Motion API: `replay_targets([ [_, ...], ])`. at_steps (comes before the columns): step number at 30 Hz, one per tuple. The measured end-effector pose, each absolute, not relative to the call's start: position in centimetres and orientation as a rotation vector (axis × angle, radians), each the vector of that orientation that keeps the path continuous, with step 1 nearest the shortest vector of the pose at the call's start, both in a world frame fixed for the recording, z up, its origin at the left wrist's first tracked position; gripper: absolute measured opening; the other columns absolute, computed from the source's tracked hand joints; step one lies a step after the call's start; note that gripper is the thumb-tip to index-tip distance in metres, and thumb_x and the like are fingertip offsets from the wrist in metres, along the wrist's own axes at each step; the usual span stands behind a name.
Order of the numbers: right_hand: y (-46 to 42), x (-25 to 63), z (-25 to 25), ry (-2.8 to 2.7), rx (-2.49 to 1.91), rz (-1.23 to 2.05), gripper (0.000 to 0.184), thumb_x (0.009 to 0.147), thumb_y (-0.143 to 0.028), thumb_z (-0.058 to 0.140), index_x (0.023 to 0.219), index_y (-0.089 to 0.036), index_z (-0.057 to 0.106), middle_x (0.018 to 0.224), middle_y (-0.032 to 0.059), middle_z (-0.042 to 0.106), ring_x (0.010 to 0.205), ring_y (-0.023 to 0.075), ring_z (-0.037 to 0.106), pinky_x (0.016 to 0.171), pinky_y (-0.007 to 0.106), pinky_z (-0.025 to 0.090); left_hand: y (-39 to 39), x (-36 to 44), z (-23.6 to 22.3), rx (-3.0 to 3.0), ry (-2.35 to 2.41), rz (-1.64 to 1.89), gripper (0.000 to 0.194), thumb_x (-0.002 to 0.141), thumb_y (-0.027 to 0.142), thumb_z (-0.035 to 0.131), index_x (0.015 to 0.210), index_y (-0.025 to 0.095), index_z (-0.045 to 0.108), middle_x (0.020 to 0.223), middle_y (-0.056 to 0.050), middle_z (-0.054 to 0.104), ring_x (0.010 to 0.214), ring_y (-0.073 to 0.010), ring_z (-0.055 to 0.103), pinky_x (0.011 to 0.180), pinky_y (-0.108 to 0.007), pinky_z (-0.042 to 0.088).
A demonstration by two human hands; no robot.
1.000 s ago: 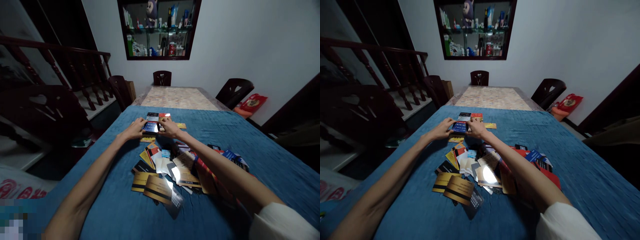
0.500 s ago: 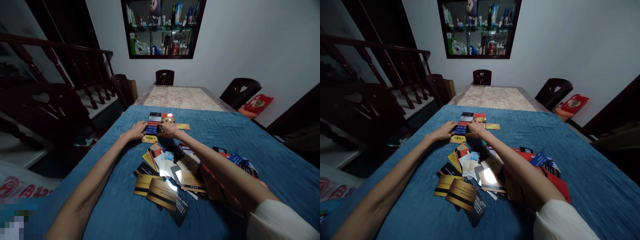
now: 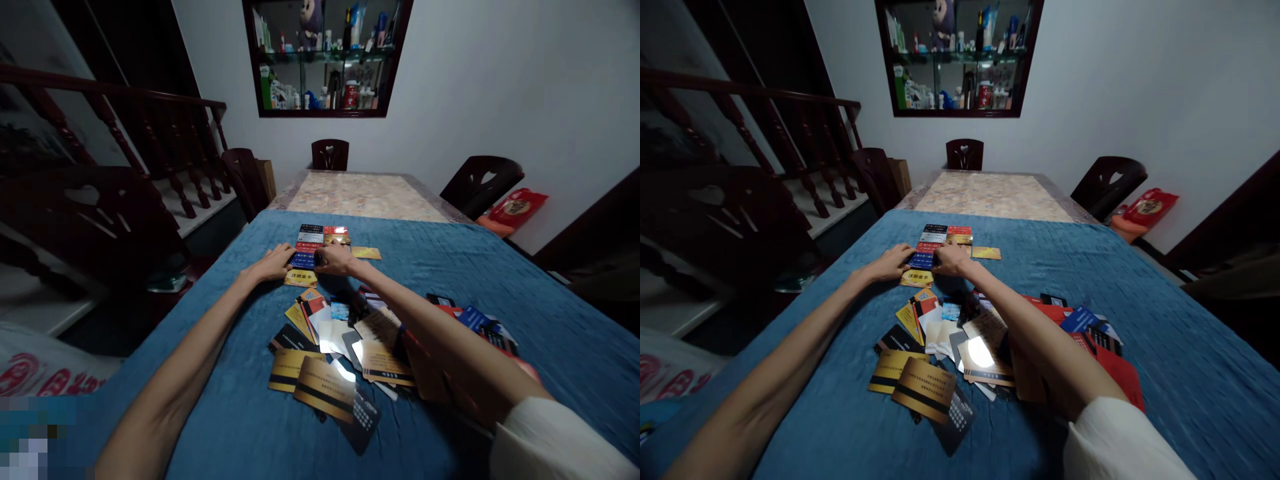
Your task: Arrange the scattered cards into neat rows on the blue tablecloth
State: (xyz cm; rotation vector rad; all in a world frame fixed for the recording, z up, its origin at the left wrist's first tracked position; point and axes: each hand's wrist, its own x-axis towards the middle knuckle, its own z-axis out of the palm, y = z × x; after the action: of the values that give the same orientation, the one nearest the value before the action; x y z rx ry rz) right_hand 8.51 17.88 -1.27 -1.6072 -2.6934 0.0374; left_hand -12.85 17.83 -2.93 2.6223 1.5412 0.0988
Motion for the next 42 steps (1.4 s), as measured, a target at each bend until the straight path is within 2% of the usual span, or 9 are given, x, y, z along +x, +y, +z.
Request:
replay_targets([
  [9, 18.0, 8.4, -1.4, -2.705, -1.6, 0.012, 0.044, 0.085, -0.049, 0.062, 0.119, -0.023, 0.068, 0.133, 0.0143, 0.062, 0.125, 0.0375, 0.052, 0.091, 0.045, 0.049, 17.7, -12.8, -3.0, 2.64, 1.543, 0.047, 0.04, 0.091, 0.021, 0.045, 0.13, 0.022, 0.051, 0.131, -0.014, 0.051, 0.124, -0.0301, 0.048, 0.105, -0.055, 0.042],
  [17, 17.9, 8.4, -1.4, -2.7, -1.606, -0.01, 0.043, 0.085, -0.049, 0.061, 0.119, -0.024, 0.068, 0.13, 0.0137, 0.063, 0.125, 0.0366, 0.051, 0.091, 0.044, 0.049, 17.9, -12.8, -3.3, 2.63, 1.566, 0.042, 0.041, 0.093, 0.024, 0.043, 0.134, 0.022, 0.048, 0.143, -0.014, 0.046, 0.131, -0.0318, 0.044, 0.107, -0.058, 0.038],
  [22, 17.9, 8.5, -1.5, -2.697, -1.598, -0.004, 0.045, 0.085, -0.05, 0.061, 0.121, -0.024, 0.068, 0.13, 0.0136, 0.064, 0.124, 0.0369, 0.051, 0.09, 0.045, 0.048, 18.0, -12.9, -3.3, 2.628, 1.569, 0.076, 0.042, 0.092, 0.023, 0.046, 0.133, 0.024, 0.048, 0.14, -0.012, 0.052, 0.129, -0.0296, 0.047, 0.106, -0.054, 0.041],
  [35, 17.8, 8.7, -1.4, -2.705, -1.595, -0.018, 0.044, 0.087, -0.05, 0.061, 0.121, -0.024, 0.067, 0.134, 0.0129, 0.062, 0.126, 0.0355, 0.05, 0.089, 0.041, 0.048, 18.2, -13.3, -3.2, 2.614, 1.548, 0.166, 0.036, 0.091, 0.028, 0.046, 0.125, 0.019, 0.053, 0.131, -0.012, 0.058, 0.122, -0.0289, 0.052, 0.103, -0.049, 0.043],
  [42, 17.4, 9.7, -0.8, -2.683, -1.568, 0.005, 0.053, 0.089, -0.054, 0.058, 0.132, -0.023, 0.062, 0.136, 0.014, 0.06, 0.129, 0.0364, 0.046, 0.095, 0.045, 0.045, 18.2, -13.3, -2.9, 2.595, 1.591, 0.206, 0.033, 0.091, 0.033, 0.045, 0.12, 0.018, 0.053, 0.128, -0.014, 0.058, 0.12, -0.0293, 0.052, 0.104, -0.049, 0.043],
])
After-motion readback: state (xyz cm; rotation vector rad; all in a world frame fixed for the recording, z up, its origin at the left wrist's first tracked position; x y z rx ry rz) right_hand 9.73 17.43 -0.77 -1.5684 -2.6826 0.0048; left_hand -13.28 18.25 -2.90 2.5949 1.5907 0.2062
